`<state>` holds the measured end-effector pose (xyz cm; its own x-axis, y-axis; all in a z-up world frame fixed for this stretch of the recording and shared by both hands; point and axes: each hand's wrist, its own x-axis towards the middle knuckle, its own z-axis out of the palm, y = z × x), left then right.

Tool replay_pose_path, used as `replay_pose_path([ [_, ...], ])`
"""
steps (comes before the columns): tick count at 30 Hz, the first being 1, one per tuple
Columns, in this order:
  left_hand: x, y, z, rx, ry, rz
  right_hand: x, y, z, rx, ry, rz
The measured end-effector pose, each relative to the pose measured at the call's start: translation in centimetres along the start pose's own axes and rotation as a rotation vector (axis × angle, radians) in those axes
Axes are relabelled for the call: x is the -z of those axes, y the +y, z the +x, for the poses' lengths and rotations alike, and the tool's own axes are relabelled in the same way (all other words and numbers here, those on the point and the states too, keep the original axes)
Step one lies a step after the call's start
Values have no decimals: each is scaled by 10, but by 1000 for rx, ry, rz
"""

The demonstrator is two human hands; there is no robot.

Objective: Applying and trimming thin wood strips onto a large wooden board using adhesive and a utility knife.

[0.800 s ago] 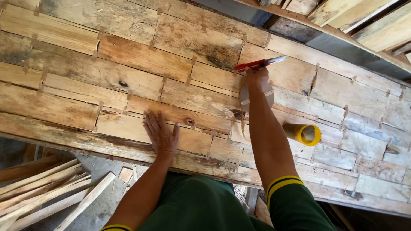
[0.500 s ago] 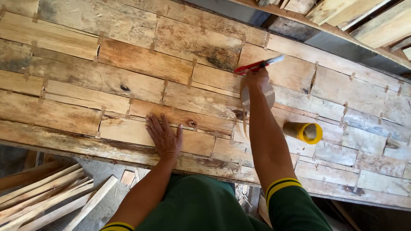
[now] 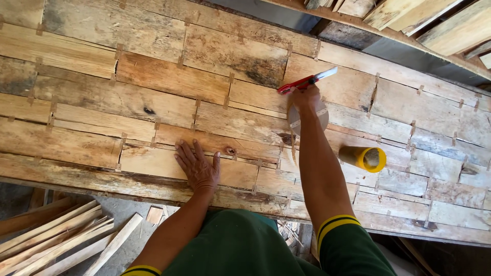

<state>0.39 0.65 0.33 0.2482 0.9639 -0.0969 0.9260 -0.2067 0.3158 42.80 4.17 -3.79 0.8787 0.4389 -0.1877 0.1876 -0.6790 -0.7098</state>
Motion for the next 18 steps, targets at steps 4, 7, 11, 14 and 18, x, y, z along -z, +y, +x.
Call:
replay_pose_path([
  [4,-2,-3,-1,-20,27,-4,-14,18,14,24,71,55],
  [7,-2,-2,-1,-2,24,1,-20,21,24,19,119,165],
  [11,-2,-2,-2,-9,30,-2,-24,14,24,108,159,-32],
  [14,-2,-3,-1,-15,35,-21,-26,8,21,170,190,-1],
  [18,-2,-4,-3,-24,41,-39,-31,5,22,126,146,-30],
])
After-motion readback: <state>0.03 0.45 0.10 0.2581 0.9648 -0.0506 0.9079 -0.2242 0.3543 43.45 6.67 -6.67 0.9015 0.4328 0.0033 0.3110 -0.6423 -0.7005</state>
